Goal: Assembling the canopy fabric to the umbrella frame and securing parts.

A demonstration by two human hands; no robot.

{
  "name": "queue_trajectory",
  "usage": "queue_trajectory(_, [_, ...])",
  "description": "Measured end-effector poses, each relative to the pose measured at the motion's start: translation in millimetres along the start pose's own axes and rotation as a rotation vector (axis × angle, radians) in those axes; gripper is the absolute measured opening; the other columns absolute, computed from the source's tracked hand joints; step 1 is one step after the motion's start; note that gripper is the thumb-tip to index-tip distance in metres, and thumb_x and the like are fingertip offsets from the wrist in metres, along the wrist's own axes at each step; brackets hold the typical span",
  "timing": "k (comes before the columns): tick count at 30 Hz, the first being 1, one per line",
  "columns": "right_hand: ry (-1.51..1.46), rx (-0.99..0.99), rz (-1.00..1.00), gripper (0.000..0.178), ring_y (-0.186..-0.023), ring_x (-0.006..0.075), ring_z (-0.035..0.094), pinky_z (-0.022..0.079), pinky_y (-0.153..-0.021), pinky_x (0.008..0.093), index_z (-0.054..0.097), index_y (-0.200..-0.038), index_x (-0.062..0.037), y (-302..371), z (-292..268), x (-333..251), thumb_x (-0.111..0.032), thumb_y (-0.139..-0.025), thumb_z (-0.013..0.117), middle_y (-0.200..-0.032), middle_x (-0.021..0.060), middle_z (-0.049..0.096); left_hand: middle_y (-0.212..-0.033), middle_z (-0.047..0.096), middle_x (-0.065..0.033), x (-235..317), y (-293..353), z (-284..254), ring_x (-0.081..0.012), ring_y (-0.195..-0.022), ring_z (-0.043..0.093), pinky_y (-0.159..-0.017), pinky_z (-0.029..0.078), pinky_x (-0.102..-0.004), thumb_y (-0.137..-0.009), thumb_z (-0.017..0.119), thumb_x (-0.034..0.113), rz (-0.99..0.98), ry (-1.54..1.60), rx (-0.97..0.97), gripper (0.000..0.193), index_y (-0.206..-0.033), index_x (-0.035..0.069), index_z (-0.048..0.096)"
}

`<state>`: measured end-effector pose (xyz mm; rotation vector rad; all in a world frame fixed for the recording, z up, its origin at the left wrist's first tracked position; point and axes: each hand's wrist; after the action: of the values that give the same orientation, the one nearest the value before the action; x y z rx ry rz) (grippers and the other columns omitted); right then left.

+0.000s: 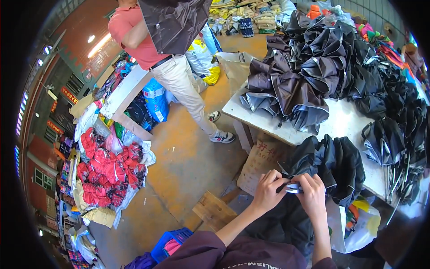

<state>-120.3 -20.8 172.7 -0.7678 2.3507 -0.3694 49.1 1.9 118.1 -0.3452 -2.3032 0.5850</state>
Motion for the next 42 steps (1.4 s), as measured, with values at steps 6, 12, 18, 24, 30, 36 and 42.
queue_trajectory(6, [-0.031,-0.158,-0.02,0.029,-0.073,0.0249,0.055,0.047,-0.075,0.0313,0.065,-0.095,-0.0089,-7,-14,14,0.0,-0.068,0.074,-0.092,0.0047,0.067,-0.09,0.054,-0.0031,3,2,4,-0.0218,-0.078,0.053,-0.076,0.04,-0.0359,-0.079,0.076,0.011,0.002,-0.058,-0.009,0.012,-0.089,0.008,0.071])
queue_trajectory(12, [0.309,-0.114,-0.264,0.018,-0.07,0.0225,0.054,0.045,-0.073,0.0317,0.06,-0.093,-0.0097,-22,-5,13,-0.012,-0.078,0.069,-0.091,0.0041,0.057,-0.089,0.054,-0.0048,-8,4,6,-0.0249,-0.078,0.053,-0.075,0.041,-0.038,-0.073,0.075,0.009,0.006,-0.132,0.029,0.013,-0.085,0.007,0.069])
queue_trajectory(18, [-0.005,-0.079,-0.011,0.022,-0.078,0.0196,0.059,0.046,-0.079,0.0299,0.06,-0.102,-0.0049,4,7,18,-0.011,-0.083,0.071,-0.099,0.0055,0.06,-0.091,0.057,-0.0048,-13,11,17,-0.0232,-0.078,0.052,-0.076,0.039,-0.0343,-0.076,0.075,0.01,-0.032,-0.045,0.047,0.014,-0.088,0.004,0.071])
queue_trajectory(24, [-0.724,-0.045,0.296,0.024,-0.09,0.0177,0.063,0.048,-0.082,0.0286,0.061,-0.109,-0.0014,34,10,37,-0.011,-0.09,0.072,-0.108,0.0074,0.065,-0.091,0.055,-0.0026,-10,17,16,-0.0206,-0.077,0.051,-0.076,0.038,-0.033,-0.085,0.073,0.015,-0.031,-0.085,0.059,0.01,-0.09,0.006,0.072])
queue_trajectory(30, [-0.8,-0.17,0.308,0.023,-0.093,0.0182,0.065,0.051,-0.081,0.0287,0.062,-0.107,-0.001,34,19,51,-0.012,-0.091,0.075,-0.11,0.0094,0.069,-0.092,0.055,-0.0017,-11,16,19,-0.0197,-0.079,0.051,-0.076,0.038,-0.0328,-0.085,0.074,0.016,-0.015,-0.101,0.053,0.011,-0.092,0.008,0.073])
queue_trajectory(36, [-0.691,-0.222,0.215,0.024,-0.089,0.0188,0.066,0.051,-0.079,0.0283,0.063,-0.106,0.0,18,13,52,-0.012,-0.09,0.076,-0.11,0.0101,0.072,-0.092,0.055,-0.0014,-15,15,18,-0.0194,-0.08,0.051,-0.076,0.038,-0.0327,-0.084,0.075,0.016,0.01,-0.137,0.066,0.013,-0.094,0.008,0.073])
queue_trajectory(42, [-0.616,-0.221,0.182,0.023,-0.084,0.0186,0.066,0.05,-0.074,0.0281,0.064,-0.103,0.0005,14,10,54,-0.014,-0.089,0.076,-0.103,0.0092,0.073,-0.092,0.055,-0.0013,-14,15,18,-0.0194,-0.08,0.051,-0.076,0.038,-0.0331,-0.082,0.076,0.016,0.025,-0.16,0.071,0.014,-0.094,0.009,0.073])
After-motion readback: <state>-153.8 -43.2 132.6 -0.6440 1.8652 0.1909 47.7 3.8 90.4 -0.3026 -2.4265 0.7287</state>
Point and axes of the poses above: each hand's wrist, its own y-axis away from the middle knuckle, its own z-axis out of the palm, x = y × z
